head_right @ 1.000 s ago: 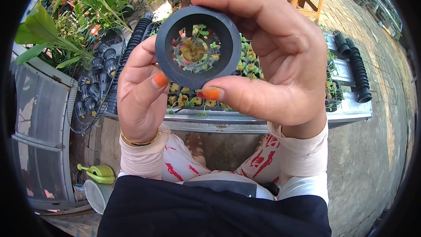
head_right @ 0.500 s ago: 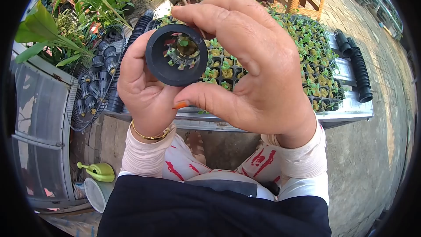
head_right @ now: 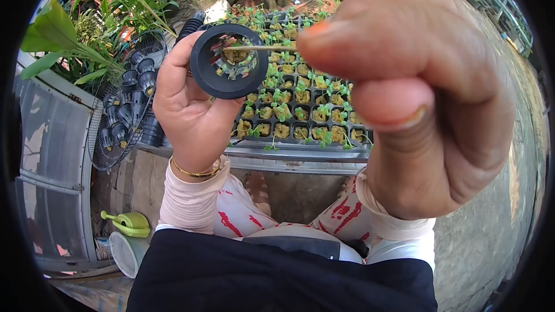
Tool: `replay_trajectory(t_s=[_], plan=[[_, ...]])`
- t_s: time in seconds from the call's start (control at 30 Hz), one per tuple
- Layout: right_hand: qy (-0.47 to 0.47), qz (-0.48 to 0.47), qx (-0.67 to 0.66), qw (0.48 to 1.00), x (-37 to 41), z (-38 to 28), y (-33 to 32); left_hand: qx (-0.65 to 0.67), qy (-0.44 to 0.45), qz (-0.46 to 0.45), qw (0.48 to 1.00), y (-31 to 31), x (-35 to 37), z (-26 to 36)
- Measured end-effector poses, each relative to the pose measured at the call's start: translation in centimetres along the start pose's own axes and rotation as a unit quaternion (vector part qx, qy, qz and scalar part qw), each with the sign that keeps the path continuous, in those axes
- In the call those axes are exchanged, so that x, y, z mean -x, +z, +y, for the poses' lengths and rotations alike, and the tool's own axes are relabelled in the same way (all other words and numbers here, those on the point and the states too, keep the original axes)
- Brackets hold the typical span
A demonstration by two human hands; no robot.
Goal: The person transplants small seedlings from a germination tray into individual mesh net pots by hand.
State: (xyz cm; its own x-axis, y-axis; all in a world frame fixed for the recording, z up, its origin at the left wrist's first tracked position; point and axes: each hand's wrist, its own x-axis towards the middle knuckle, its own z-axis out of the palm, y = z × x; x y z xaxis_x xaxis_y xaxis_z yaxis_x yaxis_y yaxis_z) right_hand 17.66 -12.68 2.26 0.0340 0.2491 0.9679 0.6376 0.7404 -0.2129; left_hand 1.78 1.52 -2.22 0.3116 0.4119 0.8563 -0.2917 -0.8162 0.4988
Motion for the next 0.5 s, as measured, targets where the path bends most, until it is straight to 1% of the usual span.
replay_trajectory(t_s=[0.03, 0.07, 0.1, 0.17, 0.23, 0.3, 0.33, 0.5], plan=[[-0.026, -0.059, 0.050, 0.997, -0.4, -0.9, 0.6, 0.000, 0.000, -0.001, 1.000, 0.1, 0.1, 0.0], [-0.002, -0.037, 0.118, 0.992, -0.5, -1.9, 2.1, 0.014, -0.011, 0.007, 1.000, 0.3, 0.1, 0.1], [0.011, -0.014, 0.144, 0.989, -0.3, -2.2, 3.2, 0.028, -0.021, 0.013, 0.999, 0.5, 0.2, 0.1], [-0.006, 0.012, 0.102, 0.995, 0.9, -0.4, 3.9, 0.021, -0.024, 0.002, 0.999, 0.5, 0.4, 0.2], [-0.004, 0.021, 0.083, 0.996, 0.7, -0.3, 4.2, 0.013, -0.027, -0.008, 1.000, 0.6, 0.5, 0.1], [-0.004, -0.090, 0.181, 0.979, -0.3, -0.8, 3.4, 0.023, -0.012, -0.013, 1.000, 0.8, 0.5, -0.2], [0.004, -0.078, 0.177, 0.981, -0.4, -0.9, 3.7, 0.023, -0.013, -0.013, 1.000, 0.8, 0.5, -0.3], [-0.003, -0.082, 0.197, 0.977, -0.1, 0.0, 3.9, 0.013, -0.009, -0.015, 1.000, 0.9, 0.5, -0.4]])
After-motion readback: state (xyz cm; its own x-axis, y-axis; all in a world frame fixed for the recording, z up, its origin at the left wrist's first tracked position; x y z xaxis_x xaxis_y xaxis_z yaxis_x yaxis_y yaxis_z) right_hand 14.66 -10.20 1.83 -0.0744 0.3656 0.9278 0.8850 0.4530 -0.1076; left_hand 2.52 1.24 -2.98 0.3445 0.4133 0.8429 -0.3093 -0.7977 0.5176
